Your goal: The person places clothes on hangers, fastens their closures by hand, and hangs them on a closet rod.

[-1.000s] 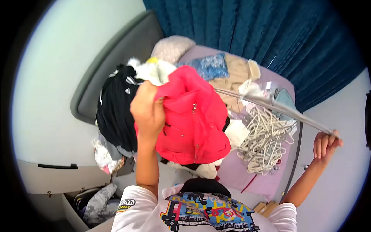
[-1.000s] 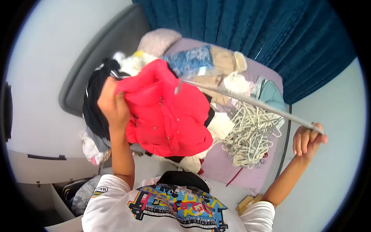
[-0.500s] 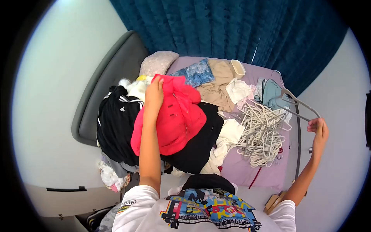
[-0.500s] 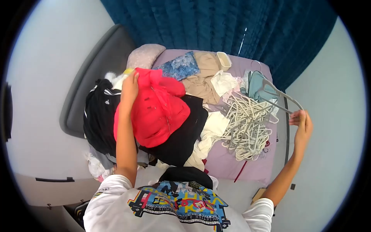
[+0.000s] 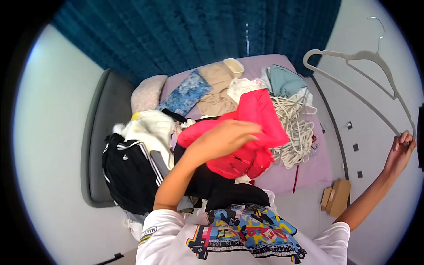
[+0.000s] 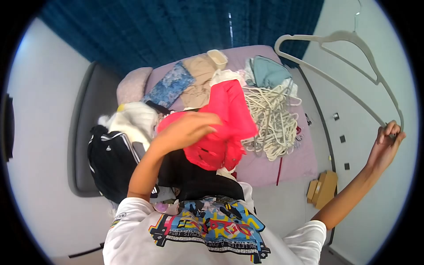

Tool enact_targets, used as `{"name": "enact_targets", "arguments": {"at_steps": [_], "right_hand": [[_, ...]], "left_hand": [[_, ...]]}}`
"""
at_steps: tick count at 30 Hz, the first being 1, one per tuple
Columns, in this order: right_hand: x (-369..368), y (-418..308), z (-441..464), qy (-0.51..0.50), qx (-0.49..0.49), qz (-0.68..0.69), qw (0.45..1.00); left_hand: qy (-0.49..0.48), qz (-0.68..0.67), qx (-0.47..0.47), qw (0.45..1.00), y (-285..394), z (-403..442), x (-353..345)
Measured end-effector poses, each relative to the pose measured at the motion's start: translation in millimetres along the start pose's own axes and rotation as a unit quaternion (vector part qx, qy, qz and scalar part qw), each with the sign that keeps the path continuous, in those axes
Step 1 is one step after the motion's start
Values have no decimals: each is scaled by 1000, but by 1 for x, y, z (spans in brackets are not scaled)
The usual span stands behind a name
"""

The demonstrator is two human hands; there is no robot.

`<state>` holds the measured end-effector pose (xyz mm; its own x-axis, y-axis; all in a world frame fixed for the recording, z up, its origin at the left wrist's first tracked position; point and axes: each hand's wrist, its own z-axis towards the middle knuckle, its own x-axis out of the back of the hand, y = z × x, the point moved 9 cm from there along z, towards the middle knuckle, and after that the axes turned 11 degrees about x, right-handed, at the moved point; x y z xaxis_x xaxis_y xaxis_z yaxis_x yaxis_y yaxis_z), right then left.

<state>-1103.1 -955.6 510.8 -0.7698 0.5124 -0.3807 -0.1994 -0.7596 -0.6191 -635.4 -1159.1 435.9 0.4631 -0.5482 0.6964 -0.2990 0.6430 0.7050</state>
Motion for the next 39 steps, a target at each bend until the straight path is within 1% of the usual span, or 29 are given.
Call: {"name": "enact_targets", "arguments": {"at_steps": [1,3,4,5,6,7,8,9,11,12,13,15,16,17,19,20,21,24,25,26,28,29,31,32,33,35,36,37,39], "right_hand": [[-1,-4,0,-34,-5,18,999],[-2,-9,-3,-20,-9,6,1000],[-4,-5,-3,-38,-23,42,998],[-10,0,-3,-57,-37,79,995],[-12,4,-1,-57,-38,79,995],[-25,9,1,-82,-46,119,988],[-37,16,3,-106,-57,160,980],[-46,24,7,-107,-59,160,979],[-76,41,15,-143,-62,225,962],[-91,49,18,-153,-74,234,957],[-101,58,21,-155,-72,238,956],[-127,84,21,-206,-91,265,938],[-136,98,22,-225,-97,287,926],[-143,111,20,-243,-104,307,914],[-156,137,18,-239,-113,342,902],[-160,149,18,-219,-122,362,898],[-163,160,16,-198,-130,384,893],[-146,185,14,-158,-131,413,888],[-144,190,12,-139,-134,427,883],[-146,196,8,-141,-137,429,882],[-143,211,-2,-101,-155,422,888],[-145,220,-7,-101,-159,422,887],[-169,238,-20,-134,-186,415,880],[-180,243,-25,-139,-195,406,882],[-188,243,-25,-138,-193,407,882],[-206,241,-22,-161,-182,429,870],[-203,246,-15,-152,-176,435,870],[-207,244,-11,-155,-178,439,867],[-214,241,4,-151,-161,448,866]], "left_hand": [[54,18,27,998,-9,-5,12],[165,27,95,981,-35,-17,32],[169,51,135,975,-45,-22,36],[169,51,134,975,-46,-24,34],[202,63,139,967,-43,-28,38],[235,75,146,958,-40,-32,43],[230,79,129,961,-35,-31,43],[230,79,131,961,-32,-33,46],[185,119,94,971,-14,-30,46],[196,131,66,970,-2,-31,50],[200,136,65,968,0,-31,53],[212,58,0,976,11,-30,64],[212,6,-13,977,12,-30,70],[215,10,-13,976,10,-28,74],[236,-64,-30,969,0,-28,84],[252,-112,-23,961,-4,-30,88],[257,-107,-23,960,-7,-32,88],[340,-154,13,928,-30,-52,99],[342,-152,15,927,-32,-55,102],[328,-191,12,925,-36,-60,104],[287,-262,3,922,-40,-65,103],[288,-262,7,921,-41,-67,105],[227,-309,-12,923,-40,-66,106],[219,-320,-3,922,-42,-67,107],[217,-319,-3,923,-42,-70,112],[178,-303,1,936,-36,-73,116],[170,-299,19,939,-36,-76,119],[176,-296,20,939,-35,-81,122],[151,-302,23,941,-32,-85,124]]}}
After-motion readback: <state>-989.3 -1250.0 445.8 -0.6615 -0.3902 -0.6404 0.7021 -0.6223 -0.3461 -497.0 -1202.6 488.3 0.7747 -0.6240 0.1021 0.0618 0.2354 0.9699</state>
